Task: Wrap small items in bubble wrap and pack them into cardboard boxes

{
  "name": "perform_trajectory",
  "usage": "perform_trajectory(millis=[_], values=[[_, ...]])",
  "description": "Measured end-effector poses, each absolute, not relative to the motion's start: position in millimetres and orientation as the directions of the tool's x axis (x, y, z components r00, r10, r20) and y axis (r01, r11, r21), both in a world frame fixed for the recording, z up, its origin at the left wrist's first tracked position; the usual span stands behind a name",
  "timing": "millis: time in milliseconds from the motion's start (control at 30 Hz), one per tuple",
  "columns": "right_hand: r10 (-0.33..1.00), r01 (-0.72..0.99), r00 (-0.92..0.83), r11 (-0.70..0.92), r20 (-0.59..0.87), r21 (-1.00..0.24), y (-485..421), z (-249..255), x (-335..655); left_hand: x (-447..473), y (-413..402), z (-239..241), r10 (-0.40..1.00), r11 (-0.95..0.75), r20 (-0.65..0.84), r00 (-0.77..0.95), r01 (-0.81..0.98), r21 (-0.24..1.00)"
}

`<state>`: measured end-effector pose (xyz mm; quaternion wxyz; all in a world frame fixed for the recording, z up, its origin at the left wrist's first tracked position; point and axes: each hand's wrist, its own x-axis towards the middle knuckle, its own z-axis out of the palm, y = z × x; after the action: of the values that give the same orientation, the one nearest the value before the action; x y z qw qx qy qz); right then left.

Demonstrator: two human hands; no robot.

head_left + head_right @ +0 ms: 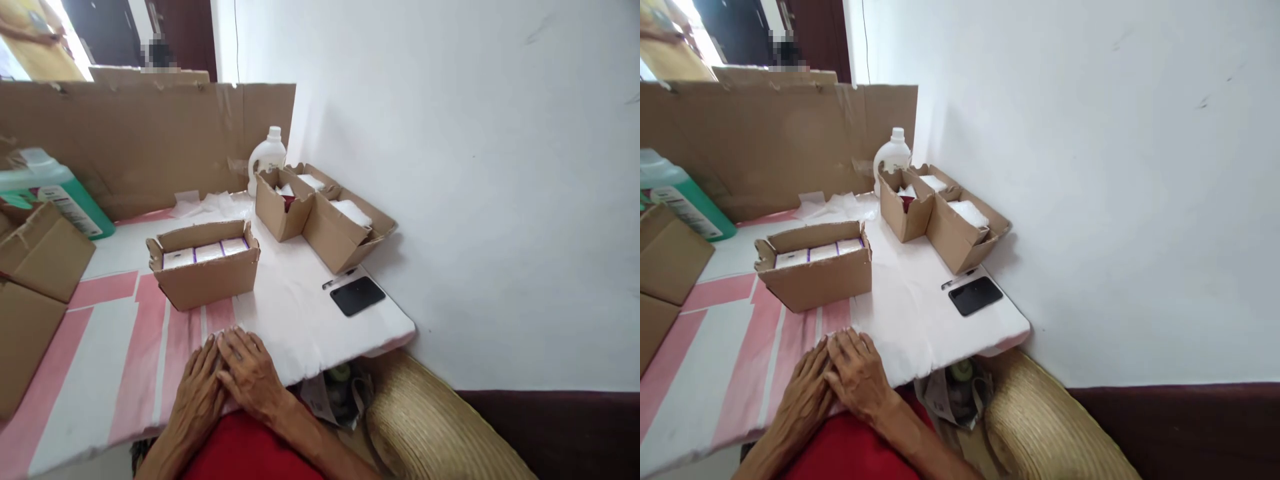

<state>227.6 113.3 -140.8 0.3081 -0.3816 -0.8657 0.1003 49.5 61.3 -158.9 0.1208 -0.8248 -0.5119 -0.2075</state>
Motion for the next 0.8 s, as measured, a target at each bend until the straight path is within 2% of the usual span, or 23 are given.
perform_trajectory(millis=[100, 200, 367, 467, 567, 600, 700, 800], values=[[0.641, 0.516, -0.677, 0.764, 0.362, -0.387, 120, -144, 242, 39, 70, -160, 0.772, -0.467, 0.478, 0.418, 0.884, -0.019], [0.562, 0.467, -0.751, 0.823, 0.346, -0.324, 134, -151, 254, 29, 82, -156, 0.722, -0.543, 0.512, 0.466, 0.840, 0.001], [0.407, 0.434, -0.800, 0.900, 0.441, -0.044, 162, -155, 252, 21, 114, -143, 0.602, -0.668, 0.600, 0.527, 0.744, 0.017], [0.381, 0.447, -0.722, 0.894, 0.578, -0.031, 177, -108, 255, 21, 134, -102, 0.606, -0.696, 0.596, 0.526, 0.714, 0.077], [0.374, 0.431, -0.636, 0.898, 0.675, -0.091, 196, -22, 259, 21, 154, -29, 0.623, -0.651, 0.614, 0.485, 0.756, 0.062], [0.352, 0.433, -0.603, 0.898, 0.716, -0.077, 206, 6, 258, 20, 164, -3, 0.592, -0.652, 0.653, 0.472, 0.757, 0.044], [0.295, 0.501, -0.544, 0.865, 0.785, 0.022, 248, 58, 246, 14, 198, 56, 0.570, -0.620, 0.718, 0.400, 0.783, 0.056], [0.242, 0.488, -0.651, 0.859, 0.719, 0.153, 292, 60, 227, 5, 230, 72, 0.705, -0.570, 0.615, 0.352, 0.797, 0.197]])
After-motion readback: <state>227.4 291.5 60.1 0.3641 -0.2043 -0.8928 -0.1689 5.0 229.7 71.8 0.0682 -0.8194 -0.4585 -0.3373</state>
